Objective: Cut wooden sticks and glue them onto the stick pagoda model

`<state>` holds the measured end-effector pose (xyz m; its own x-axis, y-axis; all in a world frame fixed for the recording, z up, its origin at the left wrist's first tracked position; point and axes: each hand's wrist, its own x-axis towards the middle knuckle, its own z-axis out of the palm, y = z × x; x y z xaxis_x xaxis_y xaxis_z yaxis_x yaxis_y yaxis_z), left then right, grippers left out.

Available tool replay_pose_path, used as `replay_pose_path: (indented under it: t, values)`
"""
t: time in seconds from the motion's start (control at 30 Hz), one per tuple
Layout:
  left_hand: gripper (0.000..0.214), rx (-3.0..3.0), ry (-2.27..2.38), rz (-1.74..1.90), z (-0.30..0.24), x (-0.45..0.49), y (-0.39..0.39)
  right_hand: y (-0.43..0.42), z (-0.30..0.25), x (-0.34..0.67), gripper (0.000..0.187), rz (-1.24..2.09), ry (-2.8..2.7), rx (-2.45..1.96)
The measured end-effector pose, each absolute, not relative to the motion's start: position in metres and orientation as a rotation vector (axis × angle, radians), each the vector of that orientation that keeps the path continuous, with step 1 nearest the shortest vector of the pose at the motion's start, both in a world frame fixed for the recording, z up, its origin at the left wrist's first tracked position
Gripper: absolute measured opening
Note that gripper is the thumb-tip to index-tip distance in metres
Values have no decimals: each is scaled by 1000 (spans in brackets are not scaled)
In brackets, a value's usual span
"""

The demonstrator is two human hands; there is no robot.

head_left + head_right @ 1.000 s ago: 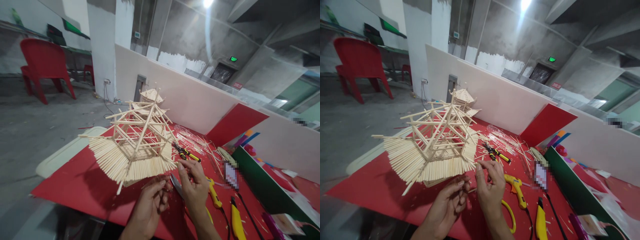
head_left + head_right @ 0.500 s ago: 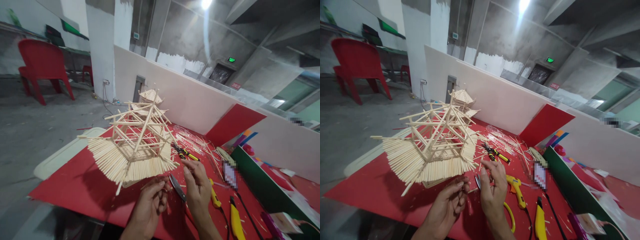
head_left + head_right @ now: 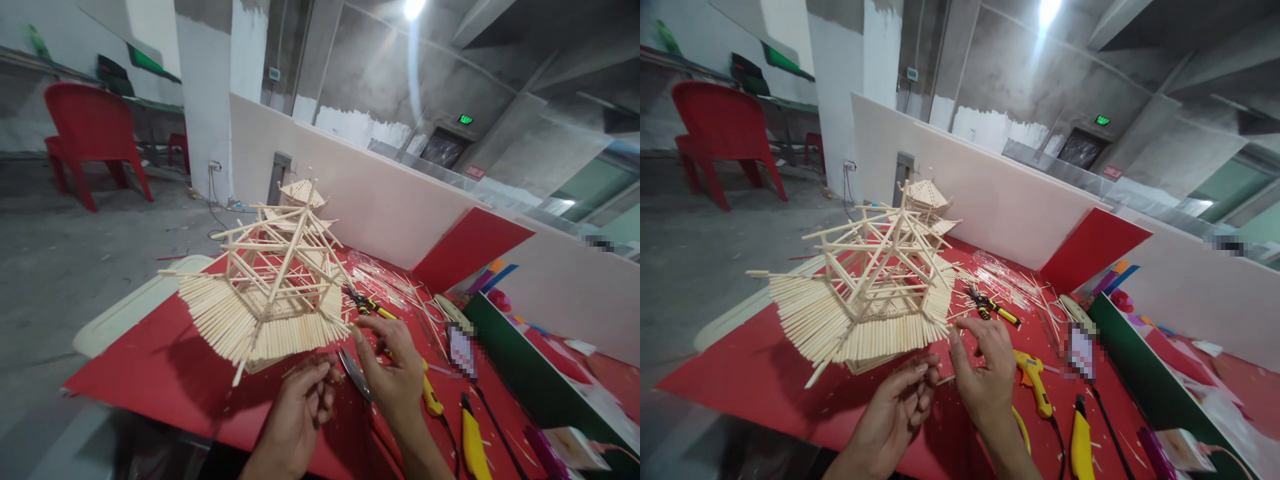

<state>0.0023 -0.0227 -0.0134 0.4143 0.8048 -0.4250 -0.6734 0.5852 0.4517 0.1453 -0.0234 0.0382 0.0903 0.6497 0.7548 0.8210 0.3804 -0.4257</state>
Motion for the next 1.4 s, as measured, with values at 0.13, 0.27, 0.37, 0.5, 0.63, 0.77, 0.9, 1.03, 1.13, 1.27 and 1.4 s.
replay_pose_path:
  t: [0.13,0.27,0.37,0.5,0.63,0.77,0.9,1.03,1.13,1.27,1.4]
  values:
    - [25,226,652,934,-13,2,-22,-23,39,144,15,-242,-1641,-1338]
    - [26,225,661,932,-13,0,-22,-23,42,144,14,-259,-1661,-1327]
    - [27,227,661,937,-13,-1,-22,-23,44,144,13,-267,-1660,-1335]
    - [25,219,657,935,-13,0,-21,-23,46,144,13,-283,-1675,-1342]
    - [25,214,653,933,-14,1,-21,-23,49,144,14,-276,-1709,-1336]
    - [26,213,655,929,-16,0,-21,-23,51,145,16,-260,-1743,-1318]
    - [25,222,654,935,-16,-1,-20,-22,54,146,17,-265,-1770,-1311]
    - [24,229,649,937,-17,-1,-21,-21,55,148,17,-261,-1793,-1293]
    - [25,236,647,935,-18,-1,-22,-21,56,150,18,-247,-1812,-1297]
    - [27,223,660,927,-20,-1,-22,-21,58,151,18,-234,-1830,-1288]
    - [29,219,660,928,-20,-1,-21,-24,58,153,19,-183,-1837,-1283]
